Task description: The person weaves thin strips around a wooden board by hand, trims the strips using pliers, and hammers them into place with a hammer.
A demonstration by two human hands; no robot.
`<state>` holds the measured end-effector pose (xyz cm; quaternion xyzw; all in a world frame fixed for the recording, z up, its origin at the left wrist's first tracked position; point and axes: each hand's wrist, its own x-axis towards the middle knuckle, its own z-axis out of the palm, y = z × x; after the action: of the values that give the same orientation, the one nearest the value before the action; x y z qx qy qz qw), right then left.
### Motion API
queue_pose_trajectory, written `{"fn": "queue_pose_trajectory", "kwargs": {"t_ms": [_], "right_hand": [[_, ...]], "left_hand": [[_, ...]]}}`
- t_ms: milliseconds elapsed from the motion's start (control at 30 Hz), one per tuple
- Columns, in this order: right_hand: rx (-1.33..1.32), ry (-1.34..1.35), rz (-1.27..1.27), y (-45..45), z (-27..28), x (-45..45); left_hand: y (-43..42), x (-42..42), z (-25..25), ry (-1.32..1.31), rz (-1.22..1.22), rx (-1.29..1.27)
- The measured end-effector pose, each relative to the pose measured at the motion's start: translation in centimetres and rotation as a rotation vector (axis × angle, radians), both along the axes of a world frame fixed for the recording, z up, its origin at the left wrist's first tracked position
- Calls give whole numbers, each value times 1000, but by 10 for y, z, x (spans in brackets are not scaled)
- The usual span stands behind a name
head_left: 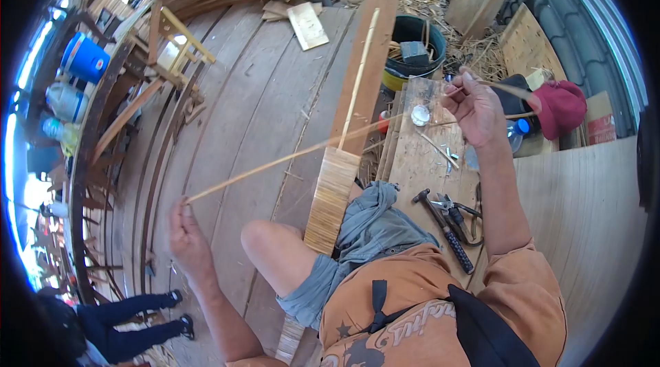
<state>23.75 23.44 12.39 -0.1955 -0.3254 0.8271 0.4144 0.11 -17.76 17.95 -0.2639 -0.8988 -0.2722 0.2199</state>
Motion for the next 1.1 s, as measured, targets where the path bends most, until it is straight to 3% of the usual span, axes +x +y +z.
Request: {"fn": "queue_pose_trajectory", "kwargs": {"t_ms": [167,200,233,267,300,333,433,500,567,633,667,733,800,867,967,1000,1033,1067,1100], "right_hand": [[126,-86,281,60,-29,9],[208,-75,330,78,-34,15],[48,21,427,110,-40,24],[128,-33,382,133,-38,29],[39,11,495,182,-47,42],[196,-68,450,197,-34,41],[403,-135,519,263,-8,35],[482,-216,460,270,15,14],[596,-328,357,247,35,-16],[763,-487,251,213,55,-63],[879,-577,210,196,64,-95],[1172,-764,147,156,73,-167],[1505,-916,115,112,76,-236],[1780,-965,143,61,63,-281],[1678,-816,351,-81,39,-256],[1527,-721,529,-91,-2,-253],[1546,-793,599,-141,2,-224],[1354,-727,760,-172,3,-202],[1338,-684,807,-185,-10,-193]], "left_hand": [[-41,-17,-1,-15,234,101],[-52,-25,-8,-106,326,122],[-65,-33,-13,-143,284,183],[-82,-42,-23,-182,401,163],[-95,-46,-33,-247,483,174],[-109,-50,-41,-317,553,189],[-173,-65,-107,-278,540,337],[-212,-63,-146,-388,654,487],[-241,-56,-164,-838,770,988],[-279,-53,-195,-1069,588,1284],[-269,-56,-198,-1066,585,1286],[-248,-53,-198,-1083,565,1602],[-206,-61,-184,-1139,459,1727],[-150,-73,-182,-1080,393,1851],[-62,-65,-134,-1042,310,2014],[-41,-67,-123,-1055,288,2022],[-20,-65,-115,-1058,223,2033],[-2,-62,-112,-1069,158,2039],[11,-64,-118,-1065,17,2012]]}}
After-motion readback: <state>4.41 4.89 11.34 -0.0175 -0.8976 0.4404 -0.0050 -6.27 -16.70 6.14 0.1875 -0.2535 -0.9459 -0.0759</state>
